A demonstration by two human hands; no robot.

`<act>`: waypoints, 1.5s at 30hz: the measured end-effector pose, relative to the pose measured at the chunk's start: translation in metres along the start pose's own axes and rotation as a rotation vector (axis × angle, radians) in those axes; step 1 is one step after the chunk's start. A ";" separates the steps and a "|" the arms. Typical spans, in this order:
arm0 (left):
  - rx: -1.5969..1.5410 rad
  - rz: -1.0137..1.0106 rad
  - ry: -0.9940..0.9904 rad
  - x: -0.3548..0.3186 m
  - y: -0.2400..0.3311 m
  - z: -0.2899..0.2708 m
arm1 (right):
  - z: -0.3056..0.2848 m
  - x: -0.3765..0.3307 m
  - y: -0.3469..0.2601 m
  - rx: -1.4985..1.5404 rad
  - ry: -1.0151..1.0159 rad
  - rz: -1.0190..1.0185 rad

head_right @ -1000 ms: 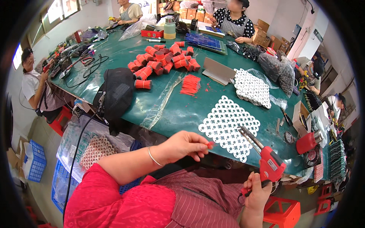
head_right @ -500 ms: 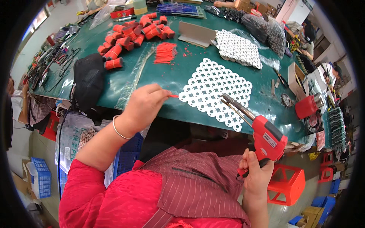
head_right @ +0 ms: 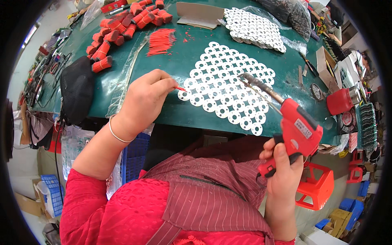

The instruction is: The person solders red wires to a grid of circular LED light components using a soldering iron.

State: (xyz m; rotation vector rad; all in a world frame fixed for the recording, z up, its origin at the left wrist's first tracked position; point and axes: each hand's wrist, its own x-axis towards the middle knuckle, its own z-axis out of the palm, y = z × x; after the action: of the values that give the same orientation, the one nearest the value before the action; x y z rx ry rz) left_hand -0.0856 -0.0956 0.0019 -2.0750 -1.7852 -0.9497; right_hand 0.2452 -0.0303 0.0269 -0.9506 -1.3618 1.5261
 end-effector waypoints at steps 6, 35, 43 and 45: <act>-0.066 0.077 -0.093 0.005 0.011 0.015 | 0.006 0.029 0.013 0.103 0.084 -0.005; 0.173 0.286 -0.069 0.039 -0.021 0.008 | 0.023 0.031 -0.017 -0.163 -0.161 -0.008; 0.175 0.238 -0.107 0.037 -0.025 0.021 | 0.045 0.031 -0.002 -0.154 -0.175 0.023; 0.161 0.232 -0.108 0.036 -0.027 0.024 | 0.046 0.031 0.001 -0.145 -0.175 0.036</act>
State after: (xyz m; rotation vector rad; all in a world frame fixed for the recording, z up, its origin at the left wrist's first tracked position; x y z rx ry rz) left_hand -0.1028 -0.0474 -0.0002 -2.2049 -1.5670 -0.6212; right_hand 0.1910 -0.0166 0.0311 -0.9517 -1.6051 1.5855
